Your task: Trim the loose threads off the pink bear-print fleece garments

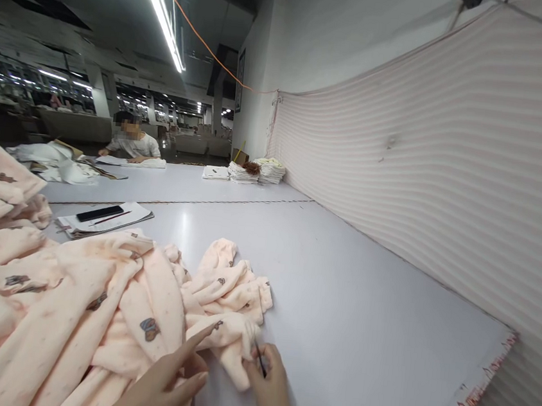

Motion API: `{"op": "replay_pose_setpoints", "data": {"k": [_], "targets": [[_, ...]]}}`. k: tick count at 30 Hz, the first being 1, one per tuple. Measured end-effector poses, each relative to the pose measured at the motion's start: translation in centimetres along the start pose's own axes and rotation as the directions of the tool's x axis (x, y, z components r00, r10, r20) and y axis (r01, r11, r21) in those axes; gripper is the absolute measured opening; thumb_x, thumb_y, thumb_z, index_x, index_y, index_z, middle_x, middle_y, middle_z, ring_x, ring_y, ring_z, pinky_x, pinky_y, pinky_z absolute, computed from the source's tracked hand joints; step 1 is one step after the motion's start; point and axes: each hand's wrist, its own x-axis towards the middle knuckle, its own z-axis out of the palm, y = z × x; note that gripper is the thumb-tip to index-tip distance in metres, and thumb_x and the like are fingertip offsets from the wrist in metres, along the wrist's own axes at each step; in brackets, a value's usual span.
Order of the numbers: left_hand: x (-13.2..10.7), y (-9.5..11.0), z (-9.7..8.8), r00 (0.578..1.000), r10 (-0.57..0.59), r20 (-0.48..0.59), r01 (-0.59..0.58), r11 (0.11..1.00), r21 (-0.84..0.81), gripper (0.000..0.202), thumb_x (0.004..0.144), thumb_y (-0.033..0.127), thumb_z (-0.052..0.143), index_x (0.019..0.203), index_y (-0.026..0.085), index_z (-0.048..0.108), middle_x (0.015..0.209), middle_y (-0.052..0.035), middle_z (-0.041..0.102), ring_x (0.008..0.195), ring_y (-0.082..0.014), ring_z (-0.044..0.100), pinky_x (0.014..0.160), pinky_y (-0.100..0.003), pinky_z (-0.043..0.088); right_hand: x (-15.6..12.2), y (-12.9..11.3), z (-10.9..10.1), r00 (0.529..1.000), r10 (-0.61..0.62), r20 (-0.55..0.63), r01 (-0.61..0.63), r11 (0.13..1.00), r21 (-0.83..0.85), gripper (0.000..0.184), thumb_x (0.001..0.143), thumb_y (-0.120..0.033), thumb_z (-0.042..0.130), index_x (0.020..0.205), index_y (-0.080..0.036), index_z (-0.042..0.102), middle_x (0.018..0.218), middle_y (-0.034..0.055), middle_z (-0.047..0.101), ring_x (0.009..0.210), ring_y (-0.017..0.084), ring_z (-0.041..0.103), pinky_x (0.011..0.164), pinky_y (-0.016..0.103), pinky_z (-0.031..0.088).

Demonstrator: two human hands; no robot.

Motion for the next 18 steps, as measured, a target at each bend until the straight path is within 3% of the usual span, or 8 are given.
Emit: {"op": "replay_pose_setpoints", "data": {"k": [1,3,6,9,12,14,16,18], "targets": [[0.6,-0.1,0.5,0.999,-0.021,0.026,0.021,1.000,0.001,0.059,0.081,0.034,0.054,0.137,0.025,0.037,0.095,-0.0015,0.067,0.079,-0.0195,0.060,0.073,-0.029,0.043,-1.2,-0.2,0.4,0.999,-0.023,0.035,0.022,0.999,0.037,0.020,0.071,-0.040,0.061,0.070,-0.021,0.054,0.070,-0.0014,0.056,0.071,0.018,0.056,0.064,0.024,0.045],[1.5,-0.2,1.5,1.000,0.001,0.011,-0.001,1.000,-0.020,0.041,0.076,0.027,0.057,0.117,0.022,0.055,0.092,-0.0009,0.066,0.083,-0.0199,0.059,0.075,-0.028,0.041,-3.2,-0.5,0.7,0.995,-0.046,0.090,0.034,0.991,0.129,0.028,0.072,-0.048,0.061,0.068,-0.020,0.057,0.073,0.0010,0.061,0.073,0.019,0.059,0.065,0.025,0.047],[1.5,-0.4,2.6,0.997,0.048,-0.067,-0.052,0.997,-0.058,0.010,0.074,0.017,0.050,0.079,0.020,0.058,0.075,0.0013,0.060,0.078,-0.0180,0.057,0.071,-0.026,0.040,-4.5,-0.3,0.1,0.998,0.065,-0.007,-0.062,0.969,0.237,0.034,0.073,-0.053,0.063,0.077,-0.020,0.066,0.079,0.0042,0.067,0.079,0.022,0.063,0.073,0.028,0.049],[0.4,-0.7,3.1,0.990,0.058,-0.130,-0.087,0.970,-0.226,0.008,0.079,0.020,0.045,0.079,0.020,0.053,0.075,0.0016,0.056,0.073,-0.0160,0.054,0.069,-0.025,0.041,-4.4,-0.4,-0.3,0.964,0.208,-0.167,-0.141,0.928,0.345,0.046,0.065,-0.050,0.075,0.101,-0.022,0.068,0.101,0.0076,0.070,0.103,0.026,0.061,0.086,0.031,0.047],[-0.7,-1.4,2.9,0.981,0.140,-0.137,-0.176,0.936,-0.304,0.011,0.082,0.030,0.047,0.079,0.020,0.050,0.076,0.0002,0.055,0.075,-0.0170,0.053,0.069,-0.026,0.042,-4.2,-1.7,0.2,0.986,0.166,-0.007,-0.143,0.869,0.474,0.050,0.063,-0.052,0.076,0.102,-0.021,0.069,0.103,0.0082,0.071,0.102,0.026,0.062,0.087,0.033,0.048],[-1.4,-2.2,2.6,0.986,0.136,-0.099,-0.149,0.978,-0.144,0.013,0.083,0.032,0.046,0.082,0.020,0.053,0.076,-0.0005,0.058,0.074,-0.0180,0.055,0.069,-0.026,0.042,-4.4,-3.0,0.6,0.993,0.113,0.035,-0.117,0.881,0.458,0.041,0.067,-0.052,0.074,0.091,-0.020,0.070,0.091,0.0062,0.072,0.090,0.023,0.064,0.080,0.029,0.050],[-2.3,-3.0,2.4,0.994,0.045,-0.101,-0.033,0.992,0.121,0.018,0.080,0.028,0.048,0.095,0.021,0.057,0.079,-0.0018,0.063,0.074,-0.0199,0.059,0.070,-0.028,0.042,-4.8,-4.1,0.7,0.993,0.114,-0.044,-0.089,0.924,0.373,0.036,0.070,-0.052,0.070,0.087,-0.020,0.069,0.078,0.0033,0.069,0.075,0.019,0.063,0.067,0.023,0.050],[-3.4,-3.4,2.6,0.984,0.000,-0.177,0.052,0.956,0.288,0.033,0.077,0.028,0.052,0.110,0.023,0.055,0.084,-0.0030,0.067,0.075,-0.0210,0.062,0.072,-0.029,0.044,-5.4,-4.8,0.7,0.986,0.108,-0.130,-0.067,0.955,0.290,0.037,0.075,-0.054,0.063,0.089,-0.020,0.067,0.066,0.0004,0.064,0.057,0.015,0.056,0.052,0.020,0.046]]}}
